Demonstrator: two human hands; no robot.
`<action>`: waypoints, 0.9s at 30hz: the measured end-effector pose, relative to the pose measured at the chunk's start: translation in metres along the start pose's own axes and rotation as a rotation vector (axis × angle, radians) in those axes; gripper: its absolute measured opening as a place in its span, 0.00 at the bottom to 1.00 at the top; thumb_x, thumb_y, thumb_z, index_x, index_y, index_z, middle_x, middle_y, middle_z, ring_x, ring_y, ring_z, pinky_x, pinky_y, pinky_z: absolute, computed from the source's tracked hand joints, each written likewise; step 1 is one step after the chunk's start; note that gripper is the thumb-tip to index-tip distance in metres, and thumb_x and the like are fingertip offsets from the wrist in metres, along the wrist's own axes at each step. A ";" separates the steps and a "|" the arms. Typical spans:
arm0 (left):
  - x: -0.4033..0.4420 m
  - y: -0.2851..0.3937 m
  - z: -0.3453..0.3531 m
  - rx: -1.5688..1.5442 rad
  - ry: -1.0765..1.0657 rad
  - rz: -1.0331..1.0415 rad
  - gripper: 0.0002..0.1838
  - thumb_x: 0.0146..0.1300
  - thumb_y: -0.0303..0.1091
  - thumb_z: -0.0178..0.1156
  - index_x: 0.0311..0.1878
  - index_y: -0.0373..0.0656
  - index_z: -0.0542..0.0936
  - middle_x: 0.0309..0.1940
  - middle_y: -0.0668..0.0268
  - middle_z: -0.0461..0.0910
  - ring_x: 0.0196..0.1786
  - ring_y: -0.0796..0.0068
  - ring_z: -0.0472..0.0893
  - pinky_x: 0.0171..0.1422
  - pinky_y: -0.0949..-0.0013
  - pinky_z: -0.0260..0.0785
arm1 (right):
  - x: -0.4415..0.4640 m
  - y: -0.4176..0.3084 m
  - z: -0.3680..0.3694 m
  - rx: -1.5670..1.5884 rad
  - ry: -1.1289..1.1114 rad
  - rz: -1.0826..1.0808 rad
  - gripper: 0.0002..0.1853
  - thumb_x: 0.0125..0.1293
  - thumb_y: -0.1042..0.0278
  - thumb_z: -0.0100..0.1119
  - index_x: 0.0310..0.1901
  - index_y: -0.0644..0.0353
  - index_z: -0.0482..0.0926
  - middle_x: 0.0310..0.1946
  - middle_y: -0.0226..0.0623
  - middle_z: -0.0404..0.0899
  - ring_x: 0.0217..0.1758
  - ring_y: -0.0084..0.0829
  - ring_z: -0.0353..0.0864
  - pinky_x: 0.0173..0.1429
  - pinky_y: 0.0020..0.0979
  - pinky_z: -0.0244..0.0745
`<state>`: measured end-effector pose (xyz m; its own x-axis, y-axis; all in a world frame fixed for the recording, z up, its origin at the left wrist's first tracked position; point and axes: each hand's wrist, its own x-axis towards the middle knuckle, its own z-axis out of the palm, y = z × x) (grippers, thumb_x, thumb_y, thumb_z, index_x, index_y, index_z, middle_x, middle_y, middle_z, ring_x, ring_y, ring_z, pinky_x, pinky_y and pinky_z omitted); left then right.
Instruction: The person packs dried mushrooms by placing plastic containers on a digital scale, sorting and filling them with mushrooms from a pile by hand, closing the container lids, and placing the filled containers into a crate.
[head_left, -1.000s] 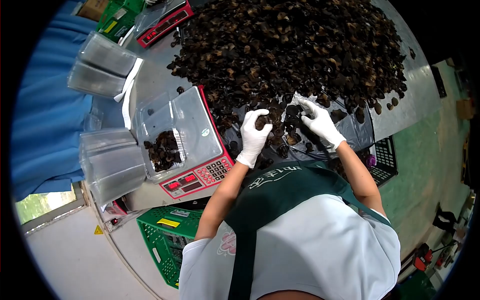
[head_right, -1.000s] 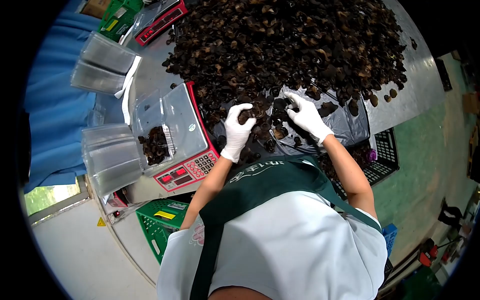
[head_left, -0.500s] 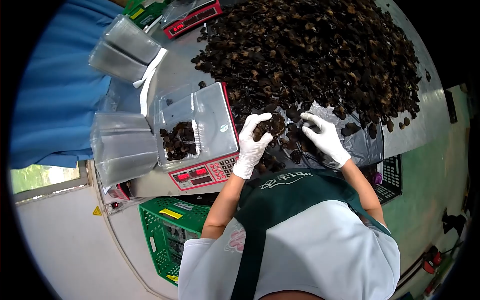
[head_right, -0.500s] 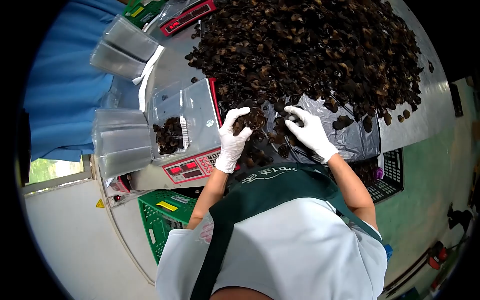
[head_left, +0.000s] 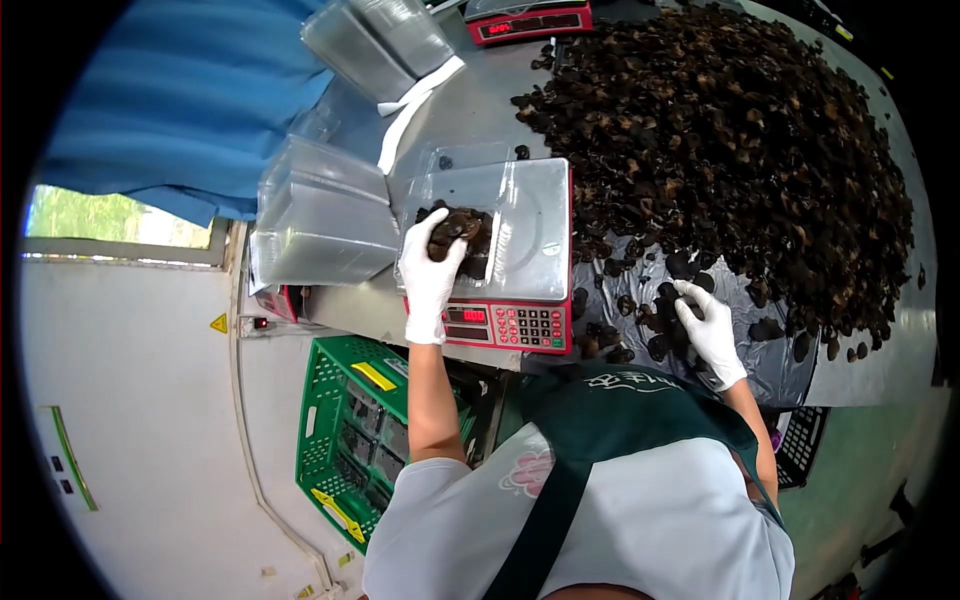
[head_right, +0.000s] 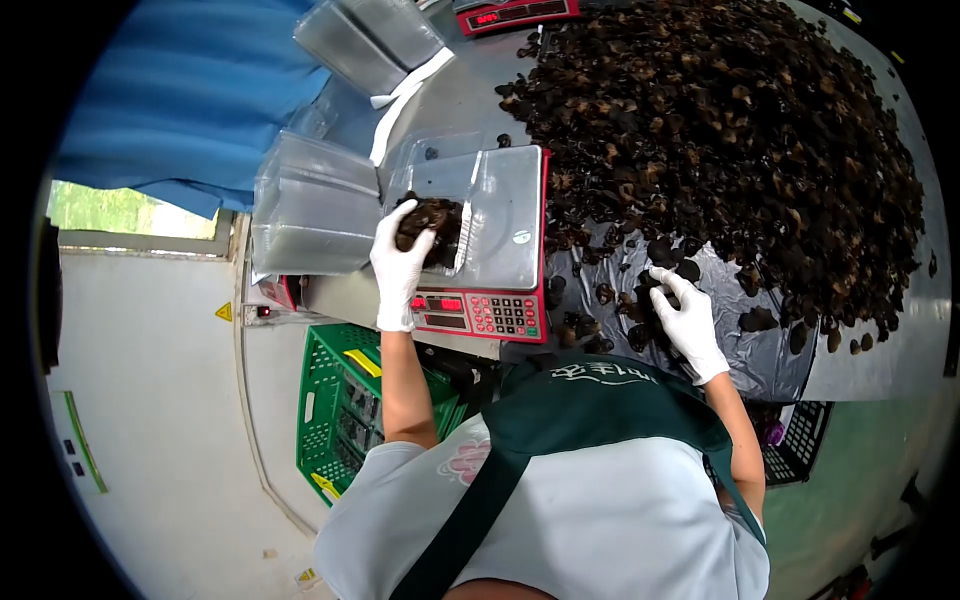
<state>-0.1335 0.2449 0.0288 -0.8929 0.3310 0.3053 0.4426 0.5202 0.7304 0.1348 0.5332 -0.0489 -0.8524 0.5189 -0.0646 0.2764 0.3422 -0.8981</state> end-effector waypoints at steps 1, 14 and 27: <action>0.002 -0.004 -0.006 0.270 -0.084 0.048 0.29 0.47 0.34 0.73 0.56 0.46 0.79 0.53 0.59 0.77 0.55 0.62 0.78 0.61 0.66 0.70 | 0.001 0.000 0.001 0.003 -0.011 -0.004 0.17 0.62 0.73 0.61 0.53 0.60 0.79 0.41 0.39 0.83 0.42 0.28 0.83 0.51 0.27 0.75; 0.020 0.009 -0.047 -0.071 0.331 -0.163 0.17 0.59 0.29 0.67 0.53 0.44 0.82 0.46 0.72 0.80 0.35 0.85 0.71 0.40 0.79 0.65 | 0.002 0.028 0.003 -0.146 0.021 -0.102 0.14 0.60 0.74 0.63 0.49 0.60 0.80 0.48 0.41 0.83 0.52 0.40 0.82 0.57 0.34 0.75; 0.031 -0.036 -0.064 -0.074 0.364 -0.206 0.14 0.61 0.33 0.67 0.50 0.45 0.85 0.26 0.79 0.73 0.26 0.90 0.65 0.28 0.81 0.60 | -0.009 0.049 0.000 -0.793 0.019 -0.044 0.25 0.53 0.65 0.69 0.55 0.57 0.78 0.67 0.41 0.67 0.60 0.45 0.71 0.61 0.38 0.71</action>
<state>-0.1826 0.1864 0.0510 -0.9389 -0.0804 0.3346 0.2567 0.4839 0.8366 0.1561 0.5458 -0.0924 -0.8640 0.5030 -0.0227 0.4828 0.8147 -0.3213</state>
